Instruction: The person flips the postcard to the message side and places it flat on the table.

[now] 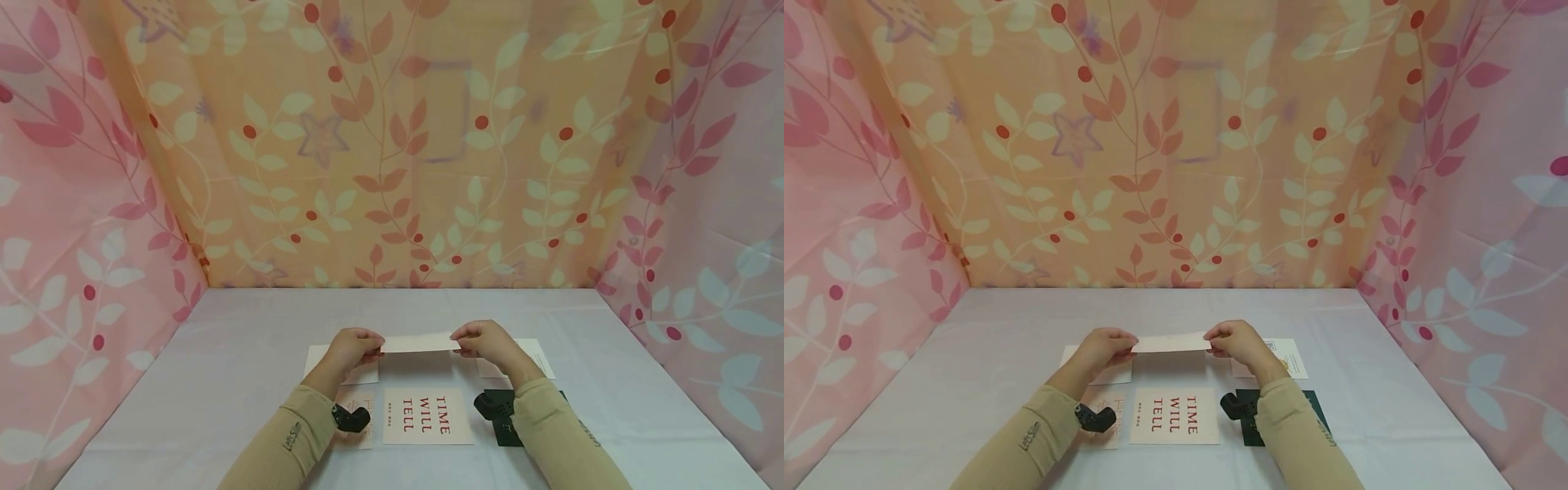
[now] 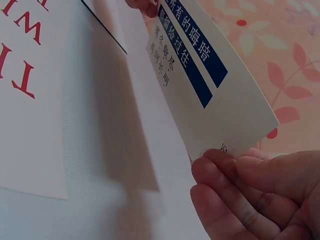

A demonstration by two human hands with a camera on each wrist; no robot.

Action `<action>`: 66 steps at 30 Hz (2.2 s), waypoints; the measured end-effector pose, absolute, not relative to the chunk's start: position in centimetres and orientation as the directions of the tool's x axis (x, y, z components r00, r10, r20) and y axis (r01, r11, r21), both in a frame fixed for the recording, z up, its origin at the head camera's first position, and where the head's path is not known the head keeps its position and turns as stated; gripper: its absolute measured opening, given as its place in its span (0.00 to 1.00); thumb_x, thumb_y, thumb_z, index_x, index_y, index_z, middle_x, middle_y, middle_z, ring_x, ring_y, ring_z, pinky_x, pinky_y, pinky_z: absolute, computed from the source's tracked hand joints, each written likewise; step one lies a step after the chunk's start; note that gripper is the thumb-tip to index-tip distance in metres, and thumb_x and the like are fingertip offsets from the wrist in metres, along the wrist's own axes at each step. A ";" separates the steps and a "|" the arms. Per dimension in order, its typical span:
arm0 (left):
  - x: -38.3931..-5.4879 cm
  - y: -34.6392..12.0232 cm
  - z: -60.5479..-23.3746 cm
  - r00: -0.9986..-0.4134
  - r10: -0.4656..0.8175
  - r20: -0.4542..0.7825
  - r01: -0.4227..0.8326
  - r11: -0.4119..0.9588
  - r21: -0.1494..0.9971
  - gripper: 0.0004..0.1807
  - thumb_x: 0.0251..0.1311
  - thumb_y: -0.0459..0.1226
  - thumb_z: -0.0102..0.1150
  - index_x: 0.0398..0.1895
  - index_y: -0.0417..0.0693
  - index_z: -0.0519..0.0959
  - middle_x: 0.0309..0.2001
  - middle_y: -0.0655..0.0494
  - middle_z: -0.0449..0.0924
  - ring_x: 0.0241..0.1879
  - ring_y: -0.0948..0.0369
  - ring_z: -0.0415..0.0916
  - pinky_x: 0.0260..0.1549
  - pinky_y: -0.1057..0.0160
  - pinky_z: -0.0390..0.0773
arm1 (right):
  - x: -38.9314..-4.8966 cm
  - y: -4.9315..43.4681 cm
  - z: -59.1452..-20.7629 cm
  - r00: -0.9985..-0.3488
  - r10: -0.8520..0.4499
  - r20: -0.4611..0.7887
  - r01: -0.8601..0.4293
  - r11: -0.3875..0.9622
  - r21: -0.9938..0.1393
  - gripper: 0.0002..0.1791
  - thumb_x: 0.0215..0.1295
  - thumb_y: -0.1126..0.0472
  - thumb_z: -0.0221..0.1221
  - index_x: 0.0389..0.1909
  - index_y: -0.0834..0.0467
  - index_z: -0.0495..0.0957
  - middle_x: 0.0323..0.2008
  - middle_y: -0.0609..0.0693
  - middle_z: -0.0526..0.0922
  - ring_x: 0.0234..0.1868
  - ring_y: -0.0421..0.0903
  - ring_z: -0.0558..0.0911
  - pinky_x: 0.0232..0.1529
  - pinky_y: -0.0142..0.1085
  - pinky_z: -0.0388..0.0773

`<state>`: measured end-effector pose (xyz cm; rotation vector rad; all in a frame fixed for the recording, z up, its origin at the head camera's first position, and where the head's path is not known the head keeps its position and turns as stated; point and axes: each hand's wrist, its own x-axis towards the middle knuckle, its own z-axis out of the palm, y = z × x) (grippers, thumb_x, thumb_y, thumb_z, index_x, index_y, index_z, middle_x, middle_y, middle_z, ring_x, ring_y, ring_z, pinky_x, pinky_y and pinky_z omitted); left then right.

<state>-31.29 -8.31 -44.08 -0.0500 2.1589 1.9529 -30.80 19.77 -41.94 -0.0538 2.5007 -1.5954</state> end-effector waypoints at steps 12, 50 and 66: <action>-31.4 -8.3 -44.3 -0.976 0.110 -0.186 -0.172 0.128 0.977 0.06 0.54 0.31 0.60 0.34 0.36 0.80 0.27 0.51 0.79 0.25 0.62 0.78 0.28 0.65 0.80 | -30.8 19.8 -42.2 -0.983 -0.136 -0.119 0.056 0.396 -0.916 0.08 0.59 0.64 0.59 0.37 0.64 0.80 0.29 0.52 0.80 0.28 0.44 0.78 0.36 0.38 0.80; -31.0 -7.3 -44.1 -0.986 0.041 -0.163 -0.151 0.218 0.964 0.11 0.53 0.28 0.57 0.41 0.39 0.78 0.30 0.47 0.79 0.27 0.58 0.78 0.31 0.58 0.79 | -30.7 18.5 -42.6 -0.995 -0.004 -0.103 0.087 0.497 -0.863 0.08 0.56 0.68 0.59 0.37 0.65 0.74 0.26 0.53 0.81 0.25 0.44 0.81 0.30 0.38 0.80; -31.0 -7.1 -44.2 -0.973 0.010 -0.229 -0.219 0.258 0.941 0.08 0.56 0.31 0.55 0.37 0.39 0.80 0.32 0.50 0.80 0.30 0.60 0.79 0.31 0.64 0.78 | -30.8 18.4 -43.0 -0.995 0.042 -0.091 0.097 0.640 -0.762 0.06 0.56 0.66 0.59 0.35 0.62 0.76 0.25 0.53 0.80 0.24 0.44 0.80 0.28 0.36 0.79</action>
